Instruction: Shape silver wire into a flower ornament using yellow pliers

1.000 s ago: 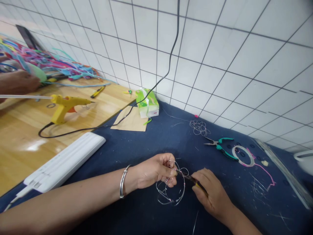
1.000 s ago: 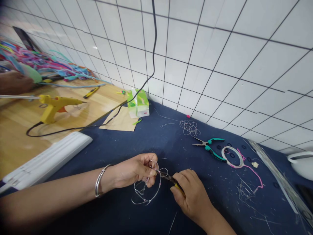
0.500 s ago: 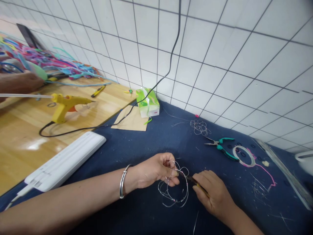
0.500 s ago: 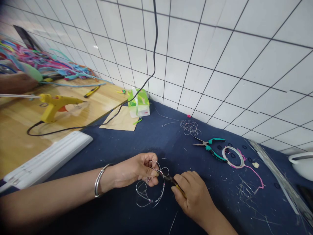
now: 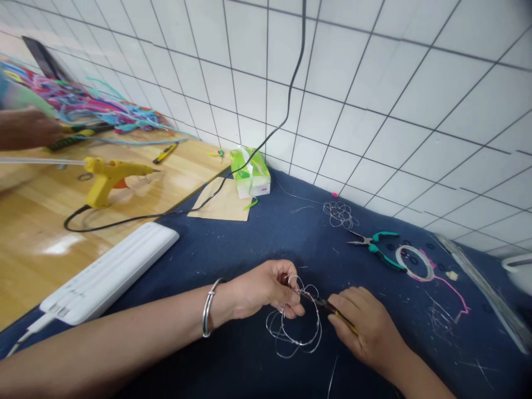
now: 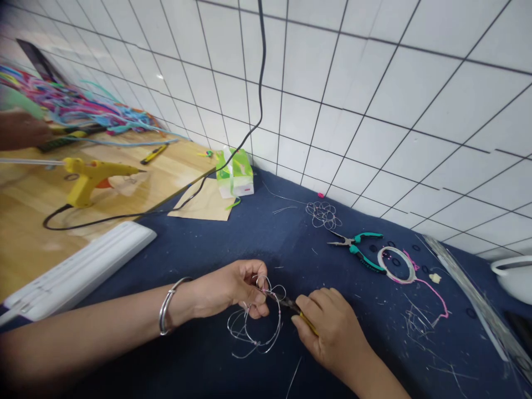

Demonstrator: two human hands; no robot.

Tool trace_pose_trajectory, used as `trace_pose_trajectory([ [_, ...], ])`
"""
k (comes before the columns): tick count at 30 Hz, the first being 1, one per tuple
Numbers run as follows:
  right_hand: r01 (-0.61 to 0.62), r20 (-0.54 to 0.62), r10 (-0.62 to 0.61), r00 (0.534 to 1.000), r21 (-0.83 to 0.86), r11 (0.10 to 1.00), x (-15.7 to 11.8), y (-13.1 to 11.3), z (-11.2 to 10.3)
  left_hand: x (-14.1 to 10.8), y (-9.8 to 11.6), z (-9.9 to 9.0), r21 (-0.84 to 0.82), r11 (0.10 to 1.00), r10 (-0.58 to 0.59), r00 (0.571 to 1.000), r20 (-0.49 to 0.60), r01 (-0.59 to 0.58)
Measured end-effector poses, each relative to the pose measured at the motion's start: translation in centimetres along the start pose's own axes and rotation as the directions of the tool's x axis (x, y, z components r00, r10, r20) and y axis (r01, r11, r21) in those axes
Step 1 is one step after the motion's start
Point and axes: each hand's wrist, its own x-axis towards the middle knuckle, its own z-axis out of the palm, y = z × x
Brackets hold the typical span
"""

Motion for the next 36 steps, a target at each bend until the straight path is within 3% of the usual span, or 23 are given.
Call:
trace_pose_trajectory([
  [14,-0.033,-0.026,0.035,0.999,0.050,0.998,-0.10,0.09,0.22,-0.09,0.20,0.02,0.001,1.000,0.010,1.000,-0.014,-0.010],
  [26,-0.172,0.027,0.171,0.985,0.270,0.947,-0.08,-0.29,0.72,0.16,0.28,-0.19,0.043,0.997,0.061,0.998,0.006,-0.061],
  [36,-0.169,0.031,0.166,0.986,0.227,0.959,0.80,0.07,0.89,0.57,0.88,-0.82,0.132,0.989,0.075,0.997,-0.035,-0.070],
])
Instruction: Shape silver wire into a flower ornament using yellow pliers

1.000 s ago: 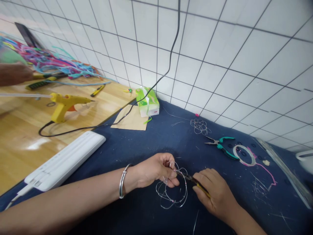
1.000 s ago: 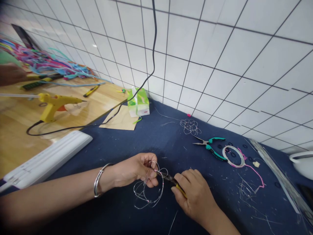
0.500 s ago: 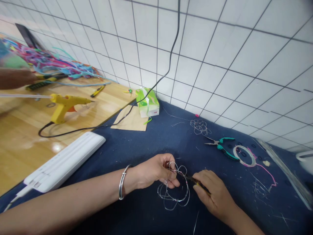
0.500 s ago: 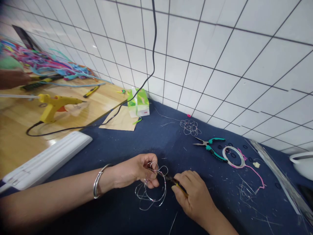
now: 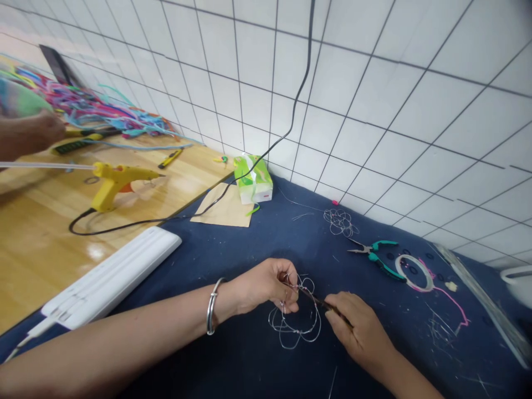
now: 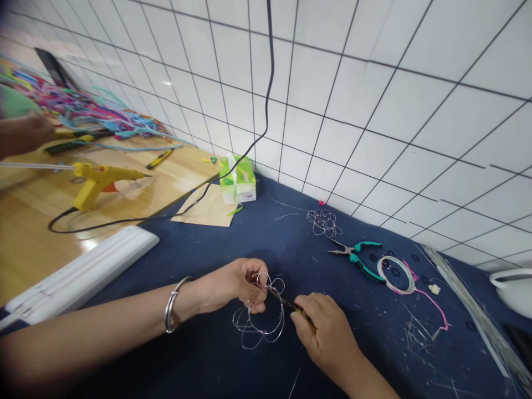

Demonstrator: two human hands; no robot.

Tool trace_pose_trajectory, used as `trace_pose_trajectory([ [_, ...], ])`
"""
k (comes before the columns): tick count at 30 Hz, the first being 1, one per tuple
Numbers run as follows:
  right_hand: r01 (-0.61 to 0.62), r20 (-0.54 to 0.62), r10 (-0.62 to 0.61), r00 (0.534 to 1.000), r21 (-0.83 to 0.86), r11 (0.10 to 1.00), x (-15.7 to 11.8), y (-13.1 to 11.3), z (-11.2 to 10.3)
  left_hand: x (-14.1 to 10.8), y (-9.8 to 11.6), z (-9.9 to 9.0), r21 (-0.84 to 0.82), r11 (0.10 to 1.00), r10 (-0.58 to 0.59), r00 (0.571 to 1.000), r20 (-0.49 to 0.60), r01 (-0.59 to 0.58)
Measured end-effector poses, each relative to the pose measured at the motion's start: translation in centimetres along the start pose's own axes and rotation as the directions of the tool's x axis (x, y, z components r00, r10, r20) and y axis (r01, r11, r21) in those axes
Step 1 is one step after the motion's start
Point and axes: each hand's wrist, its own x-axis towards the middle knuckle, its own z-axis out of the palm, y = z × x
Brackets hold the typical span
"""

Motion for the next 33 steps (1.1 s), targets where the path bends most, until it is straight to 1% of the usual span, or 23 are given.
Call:
trace_pose_trajectory([
  [4,0.022,0.006,-0.022,1.000,-0.058,0.998,0.52,0.27,-0.10,-0.06,0.17,-0.04,-0.015,1.000,0.013,1.000,-0.003,-0.013],
  [8,0.024,-0.004,-0.025,1.000,-0.047,0.999,0.62,0.41,-0.15,-0.01,0.24,-0.11,-0.017,1.000,0.023,1.000,-0.006,-0.023],
  [13,0.020,-0.004,-0.020,1.000,-0.049,0.999,0.33,0.28,-0.09,-0.03,0.48,-0.02,-0.003,1.000,-0.008,1.000,-0.021,0.008],
  [16,0.034,-0.016,-0.035,0.999,-0.064,0.997,0.24,0.23,-0.04,-0.14,0.55,0.08,0.010,1.000,-0.008,1.000,-0.024,0.008],
  [28,0.045,-0.069,-0.051,0.996,-0.090,0.995,-0.10,0.36,0.43,-0.06,-0.01,-0.04,0.000,1.000,0.011,1.000,0.007,-0.011],
  [33,0.055,-0.066,-0.062,0.996,-0.105,0.993,-0.13,0.23,0.45,-0.12,0.09,0.07,0.006,1.000,-0.001,1.000,0.000,0.001],
])
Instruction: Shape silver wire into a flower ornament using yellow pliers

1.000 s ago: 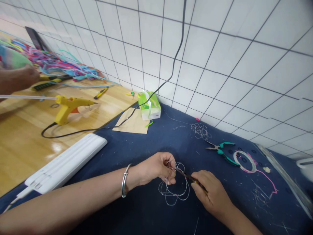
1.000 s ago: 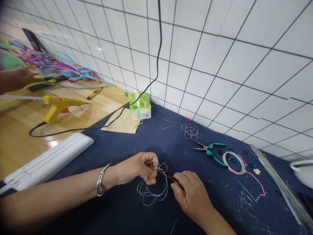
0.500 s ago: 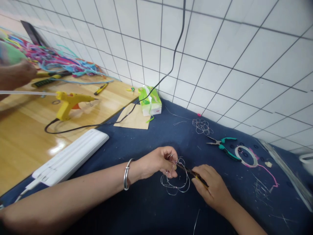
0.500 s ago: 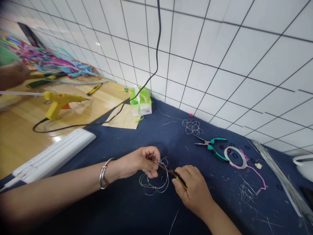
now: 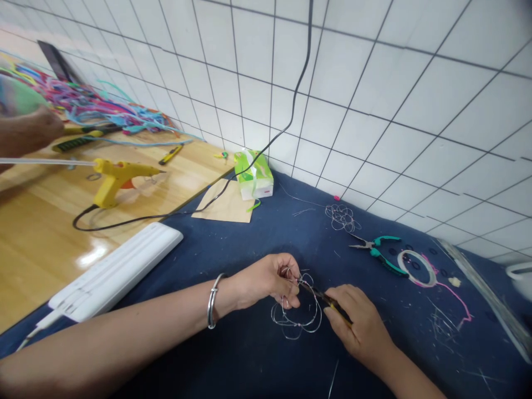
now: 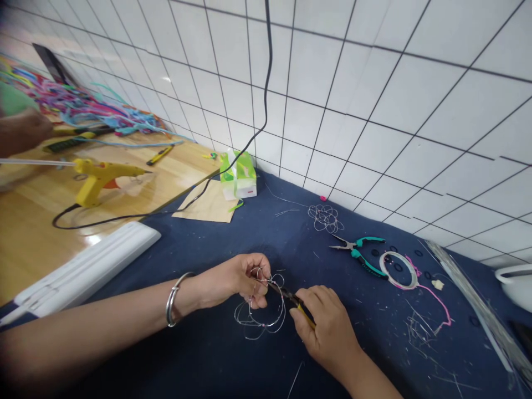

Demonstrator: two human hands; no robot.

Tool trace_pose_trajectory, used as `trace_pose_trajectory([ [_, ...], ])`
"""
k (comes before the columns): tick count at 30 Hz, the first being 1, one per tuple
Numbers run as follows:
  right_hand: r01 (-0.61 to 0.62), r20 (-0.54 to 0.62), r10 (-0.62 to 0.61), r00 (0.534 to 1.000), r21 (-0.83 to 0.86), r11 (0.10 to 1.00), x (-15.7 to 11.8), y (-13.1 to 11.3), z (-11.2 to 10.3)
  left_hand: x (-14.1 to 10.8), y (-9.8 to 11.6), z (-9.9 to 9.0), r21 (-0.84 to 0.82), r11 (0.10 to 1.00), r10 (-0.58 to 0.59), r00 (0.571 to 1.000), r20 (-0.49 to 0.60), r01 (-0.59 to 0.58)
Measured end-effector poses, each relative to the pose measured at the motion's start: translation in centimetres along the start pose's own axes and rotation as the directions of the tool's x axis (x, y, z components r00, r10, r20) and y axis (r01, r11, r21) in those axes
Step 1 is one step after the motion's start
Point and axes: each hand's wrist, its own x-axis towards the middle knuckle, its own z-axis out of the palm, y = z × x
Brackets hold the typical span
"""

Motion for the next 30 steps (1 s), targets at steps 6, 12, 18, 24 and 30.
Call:
trace_pose_trajectory([
  [6,0.046,-0.029,-0.046,0.998,-0.025,0.999,-0.14,0.13,0.23,0.04,-0.14,-0.03,0.005,1.000,0.000,1.000,0.009,0.000],
  [12,0.055,0.022,-0.054,0.998,-0.040,0.998,-0.19,0.16,0.16,0.03,-0.13,0.08,0.010,1.000,0.005,1.000,-0.023,-0.005],
  [18,0.078,0.016,-0.077,0.997,-0.044,0.996,-0.02,0.09,-0.01,-0.04,-0.16,0.01,-0.006,1.000,0.023,1.000,-0.009,-0.023],
  [24,0.051,0.038,-0.050,0.998,-0.034,0.998,-0.01,-0.17,-0.16,0.10,-0.46,-0.10,-0.020,0.999,0.042,0.999,-0.015,-0.043],
  [30,0.033,0.026,-0.032,0.999,-0.024,0.999,-0.10,-0.34,-0.28,0.15,-0.46,-0.01,-0.022,0.999,0.042,0.999,-0.020,-0.042],
])
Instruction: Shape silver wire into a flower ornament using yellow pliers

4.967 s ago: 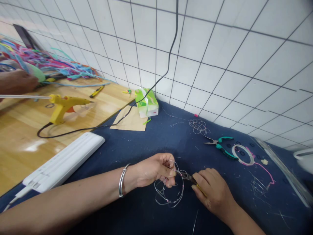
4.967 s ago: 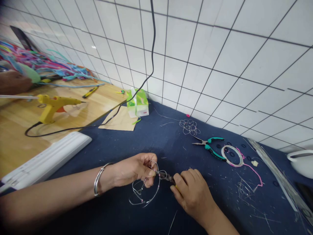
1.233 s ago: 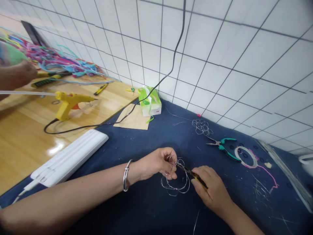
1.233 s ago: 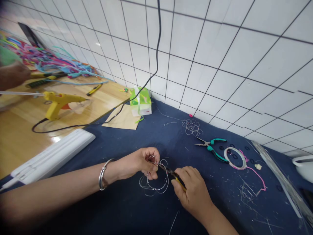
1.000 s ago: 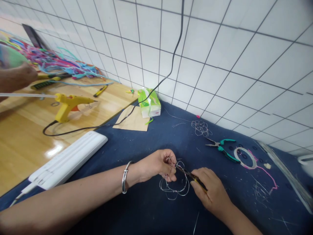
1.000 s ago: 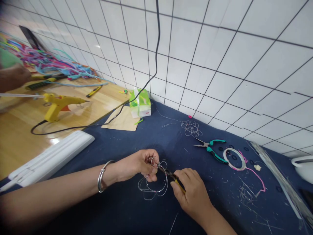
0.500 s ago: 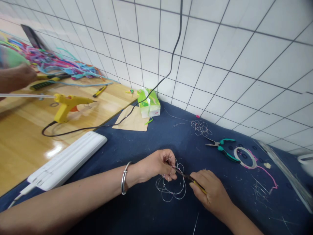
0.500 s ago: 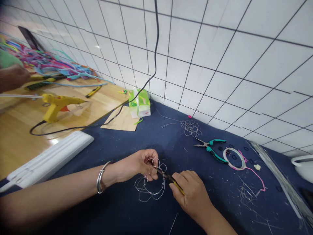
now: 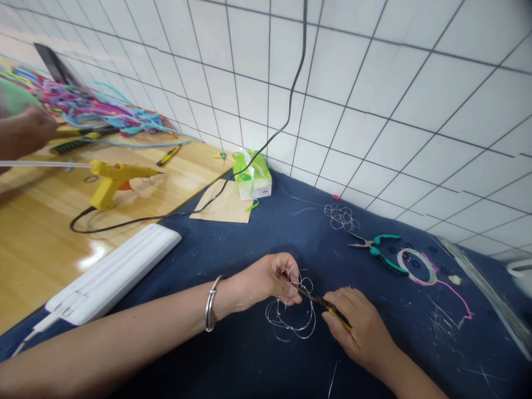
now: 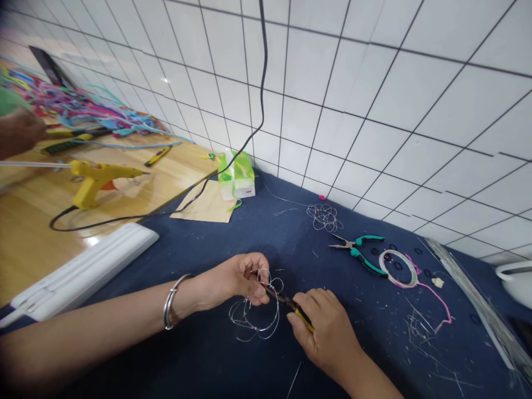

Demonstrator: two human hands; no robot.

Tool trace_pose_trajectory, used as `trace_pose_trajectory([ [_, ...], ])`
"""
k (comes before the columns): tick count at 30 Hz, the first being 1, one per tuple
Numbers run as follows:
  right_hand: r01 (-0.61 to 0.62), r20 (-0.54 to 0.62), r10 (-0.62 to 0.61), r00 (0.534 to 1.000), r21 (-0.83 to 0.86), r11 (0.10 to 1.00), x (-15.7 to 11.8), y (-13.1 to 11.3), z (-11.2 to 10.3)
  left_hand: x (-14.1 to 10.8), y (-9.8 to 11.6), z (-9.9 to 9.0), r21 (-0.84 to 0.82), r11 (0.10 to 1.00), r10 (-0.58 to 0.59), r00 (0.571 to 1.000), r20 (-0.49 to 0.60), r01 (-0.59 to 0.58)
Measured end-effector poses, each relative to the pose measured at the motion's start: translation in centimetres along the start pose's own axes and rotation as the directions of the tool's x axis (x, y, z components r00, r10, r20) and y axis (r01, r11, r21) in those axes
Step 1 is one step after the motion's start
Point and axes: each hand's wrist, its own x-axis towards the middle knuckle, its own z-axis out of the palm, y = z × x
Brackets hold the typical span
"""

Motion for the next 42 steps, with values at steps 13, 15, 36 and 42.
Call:
trace_pose_trajectory([
  [13,-0.033,-0.063,0.032,0.997,-0.009,0.999,-0.15,-0.16,0.16,-0.02,-0.09,0.23,0.003,1.000,0.003,0.999,-0.042,-0.003],
  [15,-0.022,-0.076,0.020,0.997,-0.029,0.999,-0.15,-0.15,0.17,-0.04,-0.03,0.26,0.014,1.000,-0.005,0.999,-0.044,0.005],
  [36,-0.044,0.004,0.044,0.999,-0.042,0.998,-0.19,-0.43,0.42,-0.20,-0.25,0.37,0.103,0.994,-0.021,0.997,-0.075,0.028],
  [42,-0.019,-0.022,0.018,1.000,-0.045,0.999,-0.37,-0.30,0.65,-0.12,-0.29,0.34,0.112,0.993,-0.030,0.997,-0.073,0.038],
])
